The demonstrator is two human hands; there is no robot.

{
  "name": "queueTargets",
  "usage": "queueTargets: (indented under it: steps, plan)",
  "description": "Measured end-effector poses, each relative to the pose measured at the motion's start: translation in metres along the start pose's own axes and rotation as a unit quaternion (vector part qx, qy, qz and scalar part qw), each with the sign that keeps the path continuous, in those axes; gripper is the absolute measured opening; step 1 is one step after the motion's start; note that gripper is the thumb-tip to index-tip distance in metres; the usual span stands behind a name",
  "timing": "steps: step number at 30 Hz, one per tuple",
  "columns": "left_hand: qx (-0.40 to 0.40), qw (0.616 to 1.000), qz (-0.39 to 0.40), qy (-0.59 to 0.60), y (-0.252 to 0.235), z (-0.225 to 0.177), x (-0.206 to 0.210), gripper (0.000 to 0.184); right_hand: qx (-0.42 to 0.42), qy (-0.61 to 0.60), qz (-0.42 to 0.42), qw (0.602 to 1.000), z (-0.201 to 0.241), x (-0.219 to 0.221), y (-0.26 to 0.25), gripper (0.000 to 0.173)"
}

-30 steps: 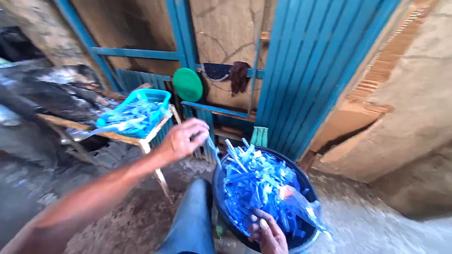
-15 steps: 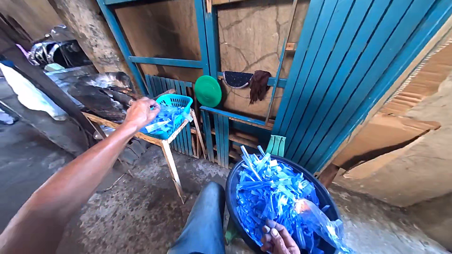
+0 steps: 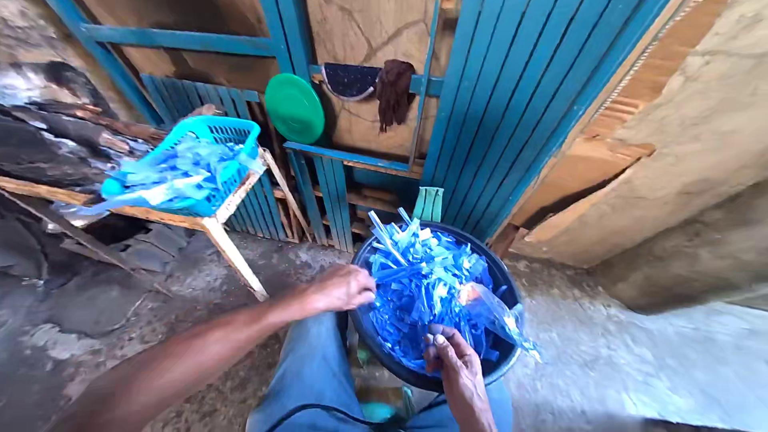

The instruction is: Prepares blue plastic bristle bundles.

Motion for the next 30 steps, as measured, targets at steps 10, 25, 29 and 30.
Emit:
queueTargets:
  steps: [10,25,29,30]
  plan:
    - [-0.208,0.921,0.301,-0.133,-0.098,0.02,0.141,0.074,-0.003,-0.018,-0.003,1.0,-0.001,0.001,-0.003,0.026]
    - [-0.045,0.971,0.236,-0.018,-0.079,-0.014,0.06,0.03,-0.003,0.009,-0.006,1.0,-0.001,0.001,-0.012,0.024]
    - [-0.022,0.965,0.232,0.116,-0.069,-0.013,0.043,0.027,0.002,0.079,0.004,0.997,0.001,0.004,-0.021,0.023]
    - [-0.022,0.96,0.236,0.151,-0.067,-0.014,0.04,0.027,-0.002,0.101,0.007,0.995,0.001,0.003,-0.022,0.024]
Point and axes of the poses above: each hand's wrist, its own y-axis away from the middle knuckle, its own x-axis out of the palm, z = x × y, the point moved 4 cm from there along -y, towards the middle knuckle, and after that the axes turned 12 degrees about y, right-handed, at the moved point
